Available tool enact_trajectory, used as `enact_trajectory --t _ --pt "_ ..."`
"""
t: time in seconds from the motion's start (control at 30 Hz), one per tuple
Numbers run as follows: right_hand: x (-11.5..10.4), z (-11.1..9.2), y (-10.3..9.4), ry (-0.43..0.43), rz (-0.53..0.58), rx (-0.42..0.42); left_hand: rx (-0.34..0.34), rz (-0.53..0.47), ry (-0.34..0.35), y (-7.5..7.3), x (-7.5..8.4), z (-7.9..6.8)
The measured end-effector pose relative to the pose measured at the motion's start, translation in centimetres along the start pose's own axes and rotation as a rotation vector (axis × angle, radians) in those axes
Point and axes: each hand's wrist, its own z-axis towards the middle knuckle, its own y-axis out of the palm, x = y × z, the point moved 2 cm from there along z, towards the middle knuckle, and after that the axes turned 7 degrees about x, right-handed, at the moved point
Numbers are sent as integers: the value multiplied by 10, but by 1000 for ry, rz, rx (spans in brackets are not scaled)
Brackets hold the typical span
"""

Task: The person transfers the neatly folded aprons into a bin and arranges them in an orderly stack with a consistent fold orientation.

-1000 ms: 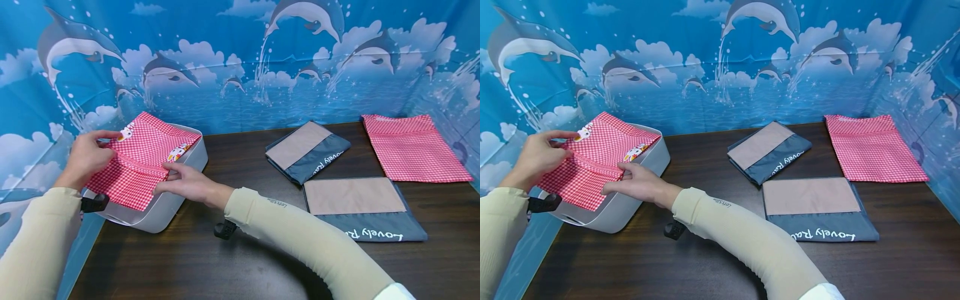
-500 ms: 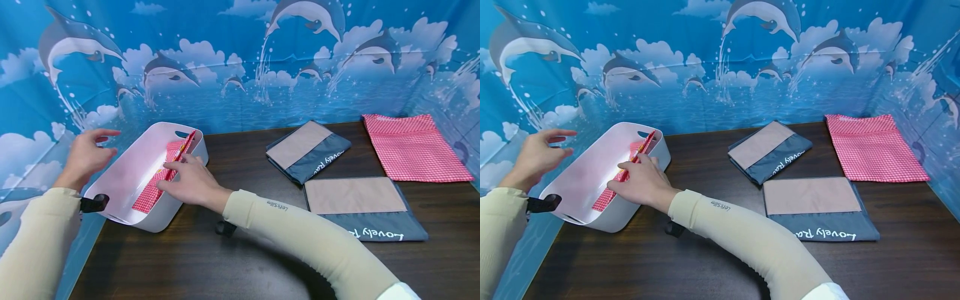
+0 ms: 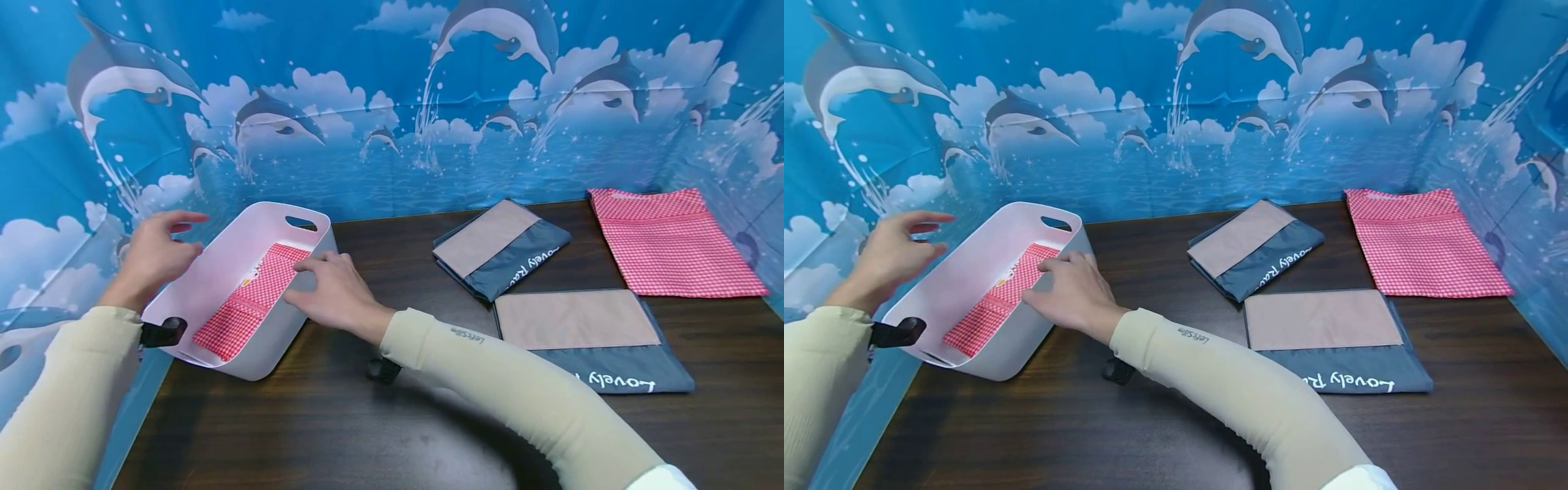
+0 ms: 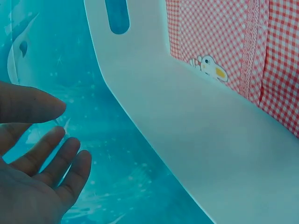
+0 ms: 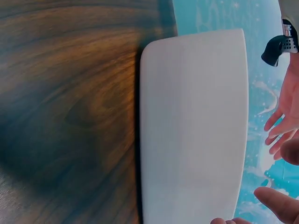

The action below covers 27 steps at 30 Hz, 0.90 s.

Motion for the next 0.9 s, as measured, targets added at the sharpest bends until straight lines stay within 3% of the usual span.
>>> enact_trajectory --t 0.47,0.63,0.9 --pt "39 -1 -23 59 -44 -1 -108 29 140 26 32 -6" --pt "61 -1 -31 105 -62 11 -164 32 183 43 45 -15" --pt "103 -8 -57 155 -138 21 -295 89 307 70 63 -39"
